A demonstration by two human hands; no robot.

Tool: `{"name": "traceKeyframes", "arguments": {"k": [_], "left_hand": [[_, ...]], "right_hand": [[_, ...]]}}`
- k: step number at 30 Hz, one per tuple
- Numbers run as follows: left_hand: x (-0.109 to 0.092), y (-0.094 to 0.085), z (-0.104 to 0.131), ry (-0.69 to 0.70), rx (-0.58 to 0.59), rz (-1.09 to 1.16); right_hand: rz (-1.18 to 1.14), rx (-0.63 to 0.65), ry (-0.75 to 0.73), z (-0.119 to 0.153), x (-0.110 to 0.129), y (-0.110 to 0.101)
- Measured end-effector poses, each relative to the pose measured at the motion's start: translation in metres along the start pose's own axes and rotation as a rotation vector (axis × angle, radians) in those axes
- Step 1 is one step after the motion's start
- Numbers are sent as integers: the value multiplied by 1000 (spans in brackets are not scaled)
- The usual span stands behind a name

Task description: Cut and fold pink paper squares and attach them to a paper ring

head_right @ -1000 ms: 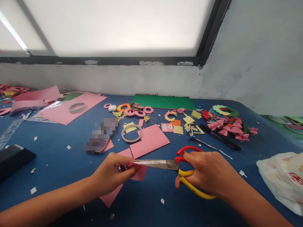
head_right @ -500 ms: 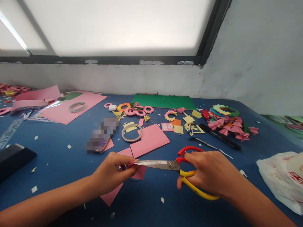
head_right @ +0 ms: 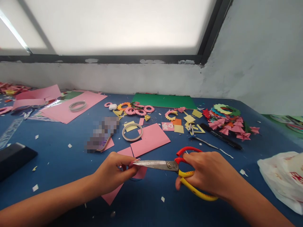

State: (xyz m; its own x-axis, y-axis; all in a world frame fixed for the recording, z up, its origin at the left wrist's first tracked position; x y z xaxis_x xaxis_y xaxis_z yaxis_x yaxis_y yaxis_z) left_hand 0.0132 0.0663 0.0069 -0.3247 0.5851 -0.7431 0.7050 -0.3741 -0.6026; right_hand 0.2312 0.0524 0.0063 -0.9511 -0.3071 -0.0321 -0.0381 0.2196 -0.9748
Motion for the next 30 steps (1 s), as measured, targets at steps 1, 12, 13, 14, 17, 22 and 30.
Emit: {"name": "traceKeyframes", "arguments": {"k": [1, 12, 13, 14, 17, 22, 30], "left_hand": [[0, 0, 0, 1, 7, -1], [-2, 0, 0, 22, -10, 19], [-2, 0, 0, 22, -17, 18], [-2, 0, 0, 23, -25, 17], [-2, 0, 1, 26, -39, 16], [0, 2, 1, 1, -29, 20], [2, 1, 2, -34, -23, -11]], "right_hand": [[-9, -6, 0, 0, 1, 0], [1, -71, -26, -1, 6, 5], [1, -74, -26, -1, 6, 6], [-2, -74, -25, -1, 7, 7], [-20, -64, -14, -1, 8, 9], [-30, -64, -5, -1, 8, 10], [-10, -21, 15, -2, 5, 6]]}}
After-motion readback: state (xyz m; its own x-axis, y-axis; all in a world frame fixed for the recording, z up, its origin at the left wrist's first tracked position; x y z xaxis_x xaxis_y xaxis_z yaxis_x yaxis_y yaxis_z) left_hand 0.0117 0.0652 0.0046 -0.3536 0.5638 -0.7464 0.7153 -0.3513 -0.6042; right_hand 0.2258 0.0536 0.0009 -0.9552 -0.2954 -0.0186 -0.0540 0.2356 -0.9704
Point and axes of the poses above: each hand's wrist, its own z-axis away from the middle knuckle, its own y-axis out of the palm, x = y × z, the point moved 5 cm from there along -z, towards the middle knuckle, and after that the axes turned 12 degrees about y, right-handed, at the moved point
